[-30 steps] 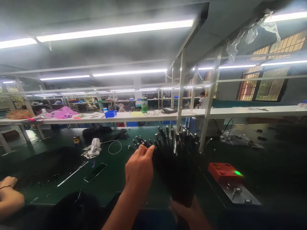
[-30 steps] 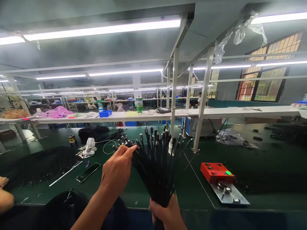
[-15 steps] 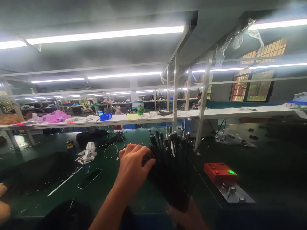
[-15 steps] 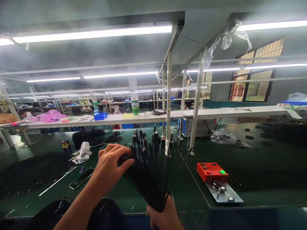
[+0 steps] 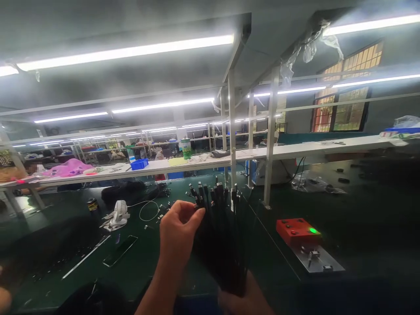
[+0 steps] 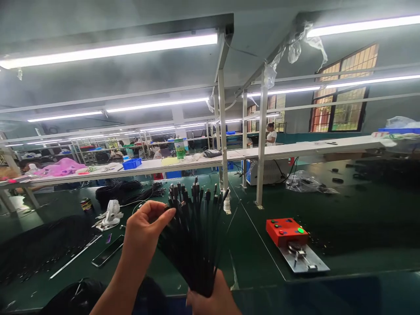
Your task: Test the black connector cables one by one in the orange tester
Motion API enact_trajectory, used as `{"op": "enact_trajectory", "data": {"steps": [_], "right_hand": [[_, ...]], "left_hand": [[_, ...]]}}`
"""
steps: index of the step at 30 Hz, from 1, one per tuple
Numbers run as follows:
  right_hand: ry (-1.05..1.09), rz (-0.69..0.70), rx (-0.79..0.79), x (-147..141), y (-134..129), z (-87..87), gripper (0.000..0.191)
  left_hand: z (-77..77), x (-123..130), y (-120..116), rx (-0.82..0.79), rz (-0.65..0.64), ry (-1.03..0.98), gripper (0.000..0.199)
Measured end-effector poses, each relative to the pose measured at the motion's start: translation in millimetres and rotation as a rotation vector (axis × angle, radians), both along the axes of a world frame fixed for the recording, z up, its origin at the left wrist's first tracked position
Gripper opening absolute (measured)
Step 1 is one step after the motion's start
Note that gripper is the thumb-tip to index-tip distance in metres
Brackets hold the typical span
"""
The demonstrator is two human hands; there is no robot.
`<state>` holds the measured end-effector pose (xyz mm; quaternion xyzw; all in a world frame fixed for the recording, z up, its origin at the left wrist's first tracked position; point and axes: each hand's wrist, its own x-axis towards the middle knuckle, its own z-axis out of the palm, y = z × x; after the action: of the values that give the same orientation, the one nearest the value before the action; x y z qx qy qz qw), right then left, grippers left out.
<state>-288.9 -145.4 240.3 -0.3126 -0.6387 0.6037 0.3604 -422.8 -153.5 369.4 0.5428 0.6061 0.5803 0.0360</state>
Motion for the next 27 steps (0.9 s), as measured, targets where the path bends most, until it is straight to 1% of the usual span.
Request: {"op": "enact_trajectory", "data": {"steps": [3, 5, 6, 7, 8, 9, 10, 11, 12, 13, 14, 15, 16, 17, 18, 20, 22, 25, 27], "right_hand": [[0.071, 0.013, -0.05, 5, 0, 0.5, 0.009], [0.149, 0.059, -0.114, 11, 3, -1.1, 0.01], [0.19, 0.079, -0.142, 16, 5, -2.1, 0.012], [0.233, 0.091, -0.156, 20, 8, -2.8, 0.014], [0.271, 0.1, -0.154, 25, 11, -3.2, 0.016], [0.299, 0.107, -0.141, 29, 15, -2.9, 0.019], [0.323, 0.118, -0.123, 33, 18, -2.1, 0.022], [0.343, 0.126, -0.109, 36, 20, -0.5, 0.023], [0.355, 0.136, -0.103, 38, 22, 1.6, 0.023], [0.362, 0.148, -0.1, 40, 22, 4.3, 0.022], [0.369, 0.161, -0.101, 41, 22, 7.2, 0.02], [0.379, 0.171, -0.101, 41, 21, 10.3, 0.019], [0.387, 0.181, -0.105, 41, 19, 13.4, 0.018], [0.396, 0.188, -0.115, 41, 17, 16.5, 0.017], [0.411, 0.19, -0.13, 41, 15, 19.5, 0.017], [0.45, 0.18, -0.164, 41, 10, 26.3, 0.015], [0.522, 0.163, -0.171, 40, 7, 35.9, 0.013], [0.676, 0.158, -0.143, 38, 3, 58.9, 0.014], [0.734, 0.159, -0.109, 38, 0, 78.9, 0.017]], "left_hand": [[22.8, 6, 0, 0.0, 0.052, 0.05, 0.025], [40.7, 9, -12, 0.002, 0.101, 0.128, 0.025], [47.1, 10, -21, 0.016, 0.166, 0.158, 0.027], [49.6, 9, -33, 0.038, 0.253, 0.18, 0.031], [46.7, 8, -44, -0.005, 0.392, 0.219, 0.032], [37.5, 7, -56, -0.134, 0.447, 0.229, 0.036], [21.7, 5, -65, -0.303, 0.347, 0.243, 0.039], [-0.1, 4, -73, -0.468, 0.182, 0.256, 0.037], [-26.5, 4, -78, -0.583, 0.047, 0.205, 0.031], [-55.3, 5, -80, -0.677, -0.133, 0.129, 0.037], [-84.4, 8, -81, -0.725, -0.247, 0.041, 0.059], [-111.6, 12, -80, -0.737, -0.392, -0.023, 0.076], [-135.4, 17, -78, -0.718, -0.441, -0.078, 0.078], [-155.1, 23, -76, -0.717, -0.481, -0.132, 0.071], [-170.4, 30, -73, -0.734, -0.53, -0.205, 0.062], [-190.9, 45, -69, -0.76, -0.569, -0.333, 0.044], [-203.7, 61, -67, -0.803, -0.566, -0.378, 0.034], [-217.6, 89, -72, -0.876, -0.497, -0.368, 0.029], [-221.8, 105, -81, -0.912, -0.428, -0.354, 0.023]]}}
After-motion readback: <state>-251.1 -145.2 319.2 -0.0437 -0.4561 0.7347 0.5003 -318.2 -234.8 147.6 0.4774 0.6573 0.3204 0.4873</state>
